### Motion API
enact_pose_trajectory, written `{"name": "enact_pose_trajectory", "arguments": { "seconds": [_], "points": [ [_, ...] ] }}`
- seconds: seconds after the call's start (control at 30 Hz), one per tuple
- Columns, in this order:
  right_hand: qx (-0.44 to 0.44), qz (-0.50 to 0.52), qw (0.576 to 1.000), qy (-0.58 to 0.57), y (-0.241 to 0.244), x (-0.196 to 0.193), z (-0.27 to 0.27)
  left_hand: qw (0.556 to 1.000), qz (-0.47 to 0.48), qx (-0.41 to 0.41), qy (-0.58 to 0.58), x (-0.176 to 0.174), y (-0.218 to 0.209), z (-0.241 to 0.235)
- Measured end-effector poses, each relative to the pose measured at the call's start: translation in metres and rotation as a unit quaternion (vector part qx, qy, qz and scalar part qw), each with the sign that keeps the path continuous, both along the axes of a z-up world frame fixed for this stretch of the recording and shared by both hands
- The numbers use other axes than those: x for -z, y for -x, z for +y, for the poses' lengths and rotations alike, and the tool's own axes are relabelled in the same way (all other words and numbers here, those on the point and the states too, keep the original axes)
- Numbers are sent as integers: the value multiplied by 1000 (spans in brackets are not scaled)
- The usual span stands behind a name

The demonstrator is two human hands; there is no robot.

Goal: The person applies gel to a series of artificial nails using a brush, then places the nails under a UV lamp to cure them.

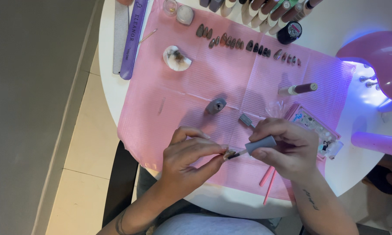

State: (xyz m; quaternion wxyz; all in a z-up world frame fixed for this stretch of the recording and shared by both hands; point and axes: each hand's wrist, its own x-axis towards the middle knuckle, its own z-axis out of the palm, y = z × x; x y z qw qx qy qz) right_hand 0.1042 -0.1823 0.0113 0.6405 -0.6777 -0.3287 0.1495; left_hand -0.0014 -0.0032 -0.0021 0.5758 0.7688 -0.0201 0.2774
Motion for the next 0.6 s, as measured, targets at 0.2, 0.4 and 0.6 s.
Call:
{"name": "enact_pose_trajectory", "arguments": {
  "seconds": [0.2,0.4,0.6],
  "points": [
    [27,14,999,12,-5,1,0,1000,1,-1,0,0,0,0],
    [35,35,998,28,-8,3,-1,1000,-1,8,-9,-4,-1,0],
    [26,106,992,-60,-14,3,1,1000,-11,-11,-10,-3,-2,3]
  ]
}}
